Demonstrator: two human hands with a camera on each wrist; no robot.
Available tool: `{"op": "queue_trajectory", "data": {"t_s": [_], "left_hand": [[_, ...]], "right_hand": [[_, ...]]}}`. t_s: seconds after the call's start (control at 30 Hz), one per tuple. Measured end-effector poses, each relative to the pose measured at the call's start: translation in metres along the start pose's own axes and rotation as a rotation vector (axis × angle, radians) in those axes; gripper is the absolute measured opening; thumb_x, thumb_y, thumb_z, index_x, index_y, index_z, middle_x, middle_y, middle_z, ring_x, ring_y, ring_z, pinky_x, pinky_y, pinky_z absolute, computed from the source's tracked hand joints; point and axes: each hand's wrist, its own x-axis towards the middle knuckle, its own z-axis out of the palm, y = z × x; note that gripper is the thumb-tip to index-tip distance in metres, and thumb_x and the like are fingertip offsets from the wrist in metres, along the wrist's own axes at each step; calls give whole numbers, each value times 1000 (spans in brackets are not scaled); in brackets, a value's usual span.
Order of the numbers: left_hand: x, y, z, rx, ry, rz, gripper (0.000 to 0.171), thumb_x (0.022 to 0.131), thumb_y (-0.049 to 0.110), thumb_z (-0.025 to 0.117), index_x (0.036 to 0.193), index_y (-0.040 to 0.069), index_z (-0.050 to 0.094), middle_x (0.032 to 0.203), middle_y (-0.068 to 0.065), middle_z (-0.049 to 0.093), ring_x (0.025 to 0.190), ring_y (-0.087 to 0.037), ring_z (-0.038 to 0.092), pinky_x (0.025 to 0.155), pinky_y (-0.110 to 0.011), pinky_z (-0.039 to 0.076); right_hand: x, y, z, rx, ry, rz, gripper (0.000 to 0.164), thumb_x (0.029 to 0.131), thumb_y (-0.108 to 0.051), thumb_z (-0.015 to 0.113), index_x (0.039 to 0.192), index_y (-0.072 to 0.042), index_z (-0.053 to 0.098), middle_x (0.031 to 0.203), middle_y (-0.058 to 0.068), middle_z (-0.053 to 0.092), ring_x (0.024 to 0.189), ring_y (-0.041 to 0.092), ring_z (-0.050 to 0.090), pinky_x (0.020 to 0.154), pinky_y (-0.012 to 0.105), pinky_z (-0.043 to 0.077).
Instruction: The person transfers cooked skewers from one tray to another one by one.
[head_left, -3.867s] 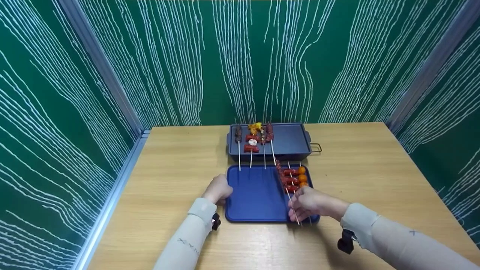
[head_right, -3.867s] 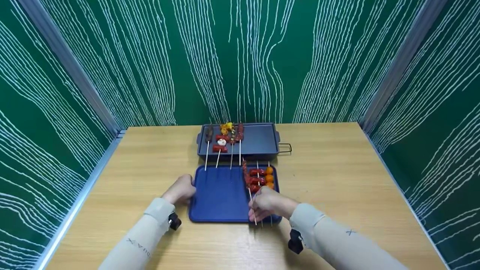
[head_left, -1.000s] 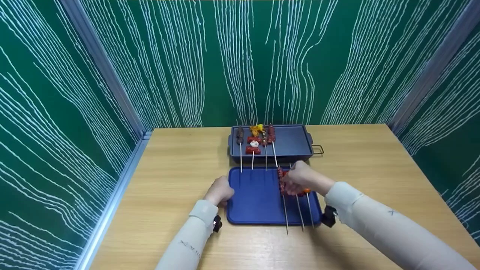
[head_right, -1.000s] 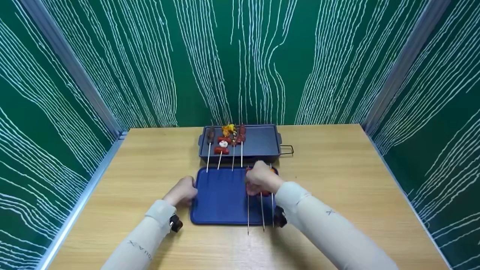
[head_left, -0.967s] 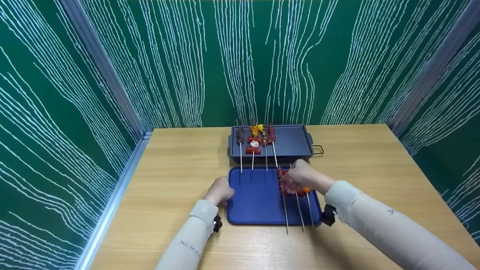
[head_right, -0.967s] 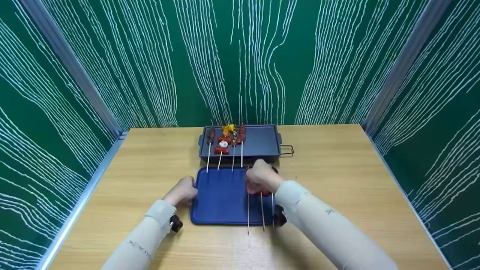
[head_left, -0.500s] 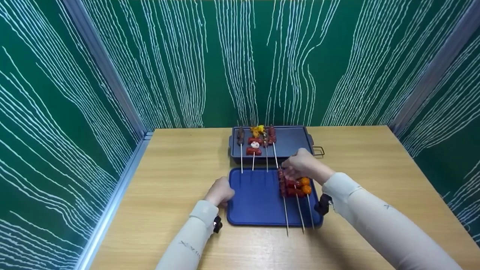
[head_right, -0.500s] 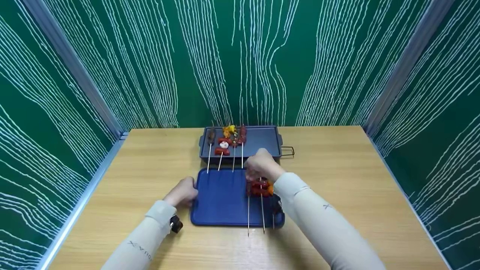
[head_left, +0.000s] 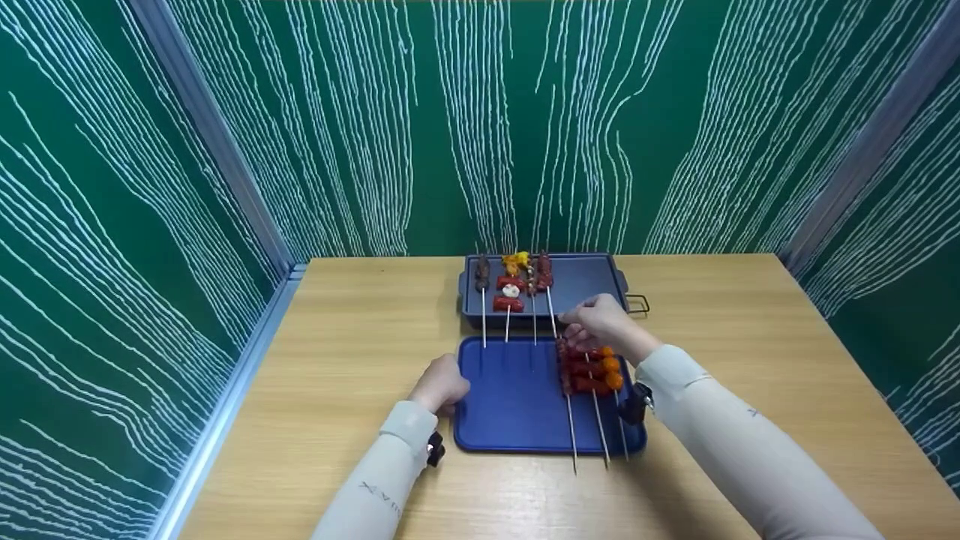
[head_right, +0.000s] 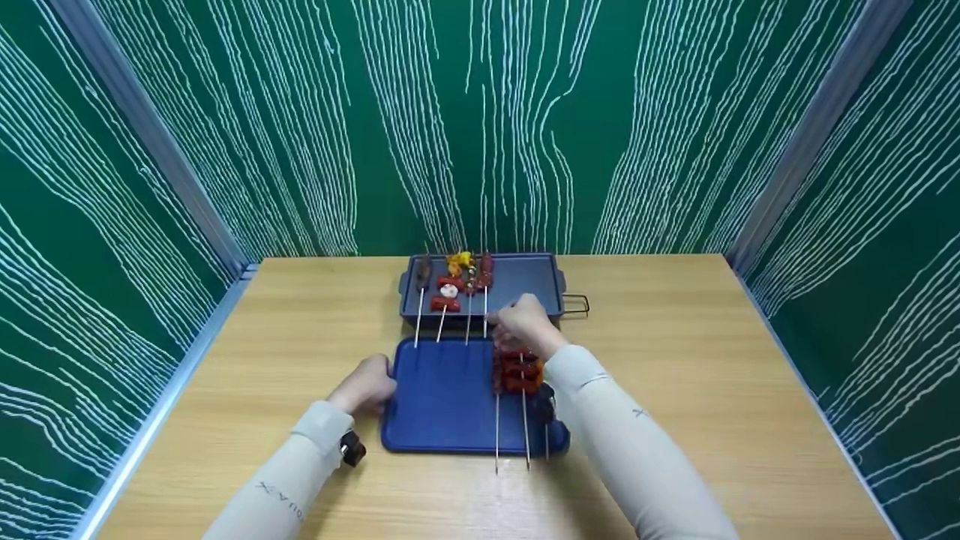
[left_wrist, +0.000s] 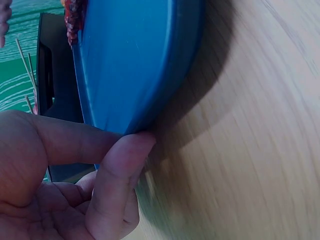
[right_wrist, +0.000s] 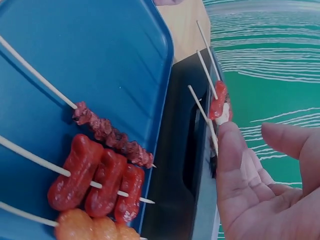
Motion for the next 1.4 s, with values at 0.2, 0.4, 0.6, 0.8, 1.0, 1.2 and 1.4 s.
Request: {"op": "queue_trajectory", "data": {"t_s": [0.2,0.4,0.6,0.8,1.0,1.2,1.4], "left_hand": [[7,-8,3,1,6,15,16,86,-2,55,99,0,64,86,-18,68,46,-25,65,38,-38,58],[-26,22,-13,8,3,-9,18,89,-6,54,104,-4,62,85,-18,65,47,-22,61,37,-31,54],[-31,25,-13,37,12,-15,17,91,-6,54,106,-3,63,86,-16,64,47,-19,59,37,-28,51],[-31,24,-13,23,15,-4,16,91,-6,53,103,-3,63,84,-16,64,47,-20,59,36,-28,50],[-30,25,-14,15,-4,-10,21,89,-7,51,105,-1,64,82,-15,65,46,-19,59,37,-30,53],[-29,24,-14,18,-4,-9,23,89,-8,51,107,-1,63,84,-16,66,45,-19,59,37,-30,54],[-31,26,-14,12,2,-5,19,89,-8,51,102,0,63,85,-16,66,47,-20,59,37,-30,52]], "right_hand": [[8,6,5,21,-4,-5,24,105,-19,70,111,0,58,77,2,68,65,10,69,65,27,67],[18,15,11,63,-15,20,30,105,-22,71,119,1,57,81,3,69,70,14,71,74,32,70],[25,22,16,114,-40,59,44,108,-24,68,135,6,52,94,9,70,78,18,73,79,32,70],[32,26,19,215,-72,90,53,110,-23,63,148,10,44,103,14,71,79,16,74,78,28,69],[42,28,23,362,-100,117,48,113,-18,56,151,7,42,98,13,72,77,17,73,74,26,68],[48,27,27,478,-142,152,37,115,-16,43,142,9,48,91,11,71,77,18,71,72,26,67],[53,27,28,553,-161,181,30,114,-11,38,135,7,51,88,8,71,73,16,71,69,24,66]]}}
